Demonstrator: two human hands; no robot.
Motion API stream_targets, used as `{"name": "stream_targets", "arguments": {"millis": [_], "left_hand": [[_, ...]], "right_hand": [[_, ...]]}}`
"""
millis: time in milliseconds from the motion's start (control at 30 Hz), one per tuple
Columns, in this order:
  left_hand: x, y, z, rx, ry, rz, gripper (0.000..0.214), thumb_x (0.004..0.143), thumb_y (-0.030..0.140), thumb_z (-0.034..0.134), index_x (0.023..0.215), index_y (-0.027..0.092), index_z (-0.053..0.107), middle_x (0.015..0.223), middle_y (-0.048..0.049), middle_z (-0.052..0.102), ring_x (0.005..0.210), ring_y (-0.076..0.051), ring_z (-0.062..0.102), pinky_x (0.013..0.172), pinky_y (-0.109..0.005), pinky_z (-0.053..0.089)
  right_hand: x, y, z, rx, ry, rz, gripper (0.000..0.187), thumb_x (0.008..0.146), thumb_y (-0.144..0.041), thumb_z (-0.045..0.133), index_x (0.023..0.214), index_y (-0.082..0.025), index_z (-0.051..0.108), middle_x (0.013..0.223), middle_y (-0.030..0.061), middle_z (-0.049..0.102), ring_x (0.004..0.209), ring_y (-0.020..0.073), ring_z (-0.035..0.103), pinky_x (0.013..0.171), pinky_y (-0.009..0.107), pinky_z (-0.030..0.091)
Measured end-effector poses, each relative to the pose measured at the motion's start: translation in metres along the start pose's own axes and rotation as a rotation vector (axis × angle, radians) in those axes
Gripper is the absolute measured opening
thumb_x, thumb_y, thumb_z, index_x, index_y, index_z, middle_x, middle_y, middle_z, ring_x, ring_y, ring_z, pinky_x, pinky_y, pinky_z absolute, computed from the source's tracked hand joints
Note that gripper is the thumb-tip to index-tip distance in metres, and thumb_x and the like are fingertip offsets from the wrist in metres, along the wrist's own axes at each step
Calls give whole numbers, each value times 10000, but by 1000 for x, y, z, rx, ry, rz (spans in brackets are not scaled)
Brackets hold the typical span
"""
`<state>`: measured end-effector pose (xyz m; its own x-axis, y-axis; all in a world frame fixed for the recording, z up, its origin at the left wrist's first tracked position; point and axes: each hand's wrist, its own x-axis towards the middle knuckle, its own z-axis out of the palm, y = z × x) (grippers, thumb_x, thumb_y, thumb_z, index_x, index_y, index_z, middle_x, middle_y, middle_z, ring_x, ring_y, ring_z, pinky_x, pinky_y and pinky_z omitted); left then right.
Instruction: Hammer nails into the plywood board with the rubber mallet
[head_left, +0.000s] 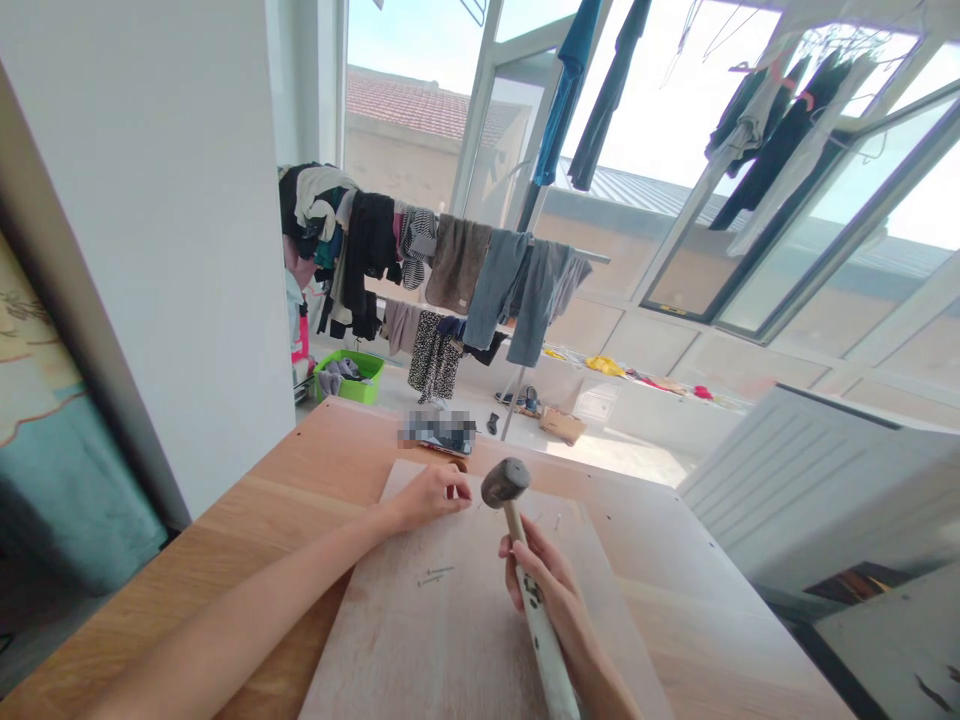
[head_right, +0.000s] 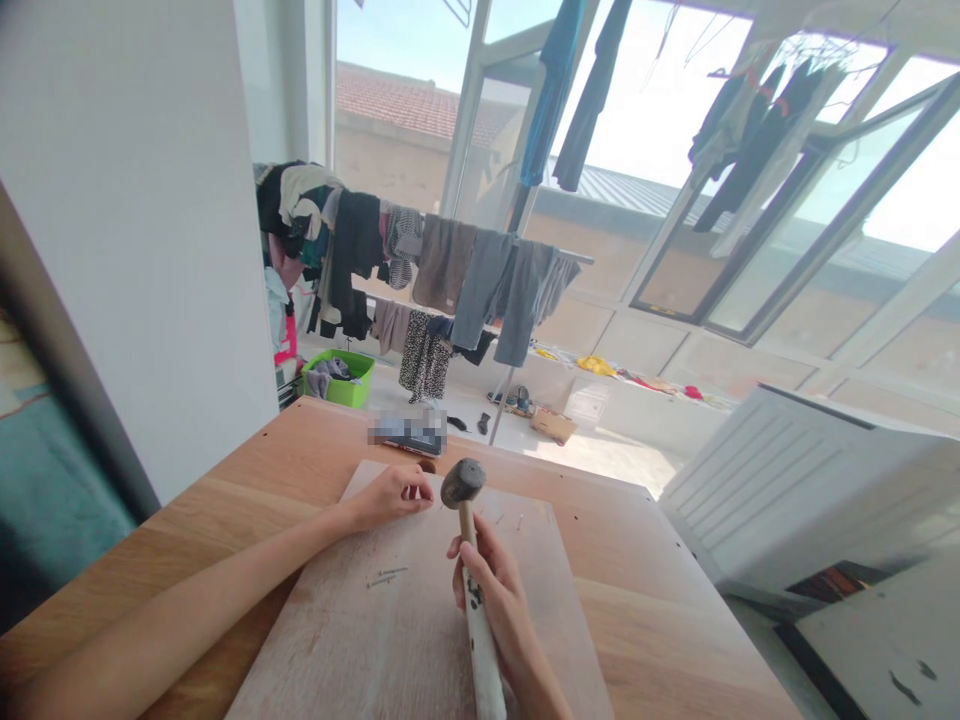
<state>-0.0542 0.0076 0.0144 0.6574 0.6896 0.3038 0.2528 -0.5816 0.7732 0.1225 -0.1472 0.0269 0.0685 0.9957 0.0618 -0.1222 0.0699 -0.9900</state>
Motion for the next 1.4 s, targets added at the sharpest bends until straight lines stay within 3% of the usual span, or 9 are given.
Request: {"name": "stream_targets", "arguments": {"millis": [333, 733, 833, 867, 967, 1067, 1133, 1300, 1400], "left_hand": [[1, 4, -2, 31, -31, 46, 132, 774, 111, 612, 775, 151, 737, 719, -1, 610, 706, -124, 540, 671, -215, 416], [4, 5, -4, 92, -81, 54, 158, 748, 56, 560, 726, 144, 688, 692, 8, 576, 700, -122, 518, 662, -210, 396], [4, 10, -12, 106, -120, -6, 45, 755, 156, 618, 785, 146, 650, 754, 4, 585, 703, -130, 531, 648, -217, 411], [3, 13, -17, 129, -129, -34, 99, 748, 209, 646, 826, 148, 639, 785, 1, 585, 707, -135, 536, 638, -221, 415], [-2, 31, -31, 259, -253, -45, 210, 701, 285, 680, 871, 174, 624, 849, -4, 601, 723, -151, 551, 613, -233, 415], [-10, 55, -34, 428, -533, -30, 139, 642, 298, 703, 714, 200, 635, 749, -1, 622, 635, -160, 539, 554, -255, 385], [-16, 69, -29, 530, -632, -47, 161, 604, 316, 737, 618, 204, 622, 660, -7, 614, 563, -166, 518, 520, -274, 364], [-22, 87, -13, 671, -610, 7, 98, 620, 243, 720, 590, 200, 638, 633, -39, 642, 531, -186, 533, 504, -293, 354], [-21, 87, -16, 672, -622, 34, 62, 635, 234, 702, 614, 204, 652, 668, -42, 665, 565, -189, 554, 523, -291, 370]], "right_hand": [[-6, -3, 12, -39, -141, 39, 572, 876, -556, 611, 1368, -283, 509, 973, 24, 574, 432, 37, 407, 360, 194, 300], [-2, 2, 12, -25, -180, 29, 479, 896, -534, 588, 1271, -236, 577, 928, 20, 584, 372, 28, 426, 320, 183, 325], [-3, 3, 11, -10, -168, 31, 503, 878, -537, 611, 1282, -239, 570, 961, 33, 597, 379, 31, 435, 315, 183, 328], [-3, 3, 10, -2, -155, 29, 520, 873, -536, 618, 1300, -244, 558, 976, 37, 600, 383, 33, 440, 314, 183, 329], [-3, 1, 7, 5, -88, 15, 519, 876, -527, 619, 1301, -236, 557, 945, 33, 603, 380, 29, 420, 313, 179, 311], [-2, 0, 3, 13, -23, -10, 494, 885, -511, 614, 1289, -232, 561, 931, 29, 600, 386, 26, 414, 315, 172, 301], [-1, -1, 1, 29, 12, -18, 490, 882, -507, 618, 1289, -241, 556, 944, 25, 592, 394, 26, 420, 317, 168, 303], [-1, -2, -2, 27, 41, -40, 453, 874, -516, 625, 1221, -225, 590, 922, 14, 576, 402, 18, 408, 336, 166, 308], [-1, -3, -2, 25, 34, -48, 460, 877, -513, 627, 1229, -221, 580, 906, 12, 576, 403, 17, 406, 348, 165, 303]]}}
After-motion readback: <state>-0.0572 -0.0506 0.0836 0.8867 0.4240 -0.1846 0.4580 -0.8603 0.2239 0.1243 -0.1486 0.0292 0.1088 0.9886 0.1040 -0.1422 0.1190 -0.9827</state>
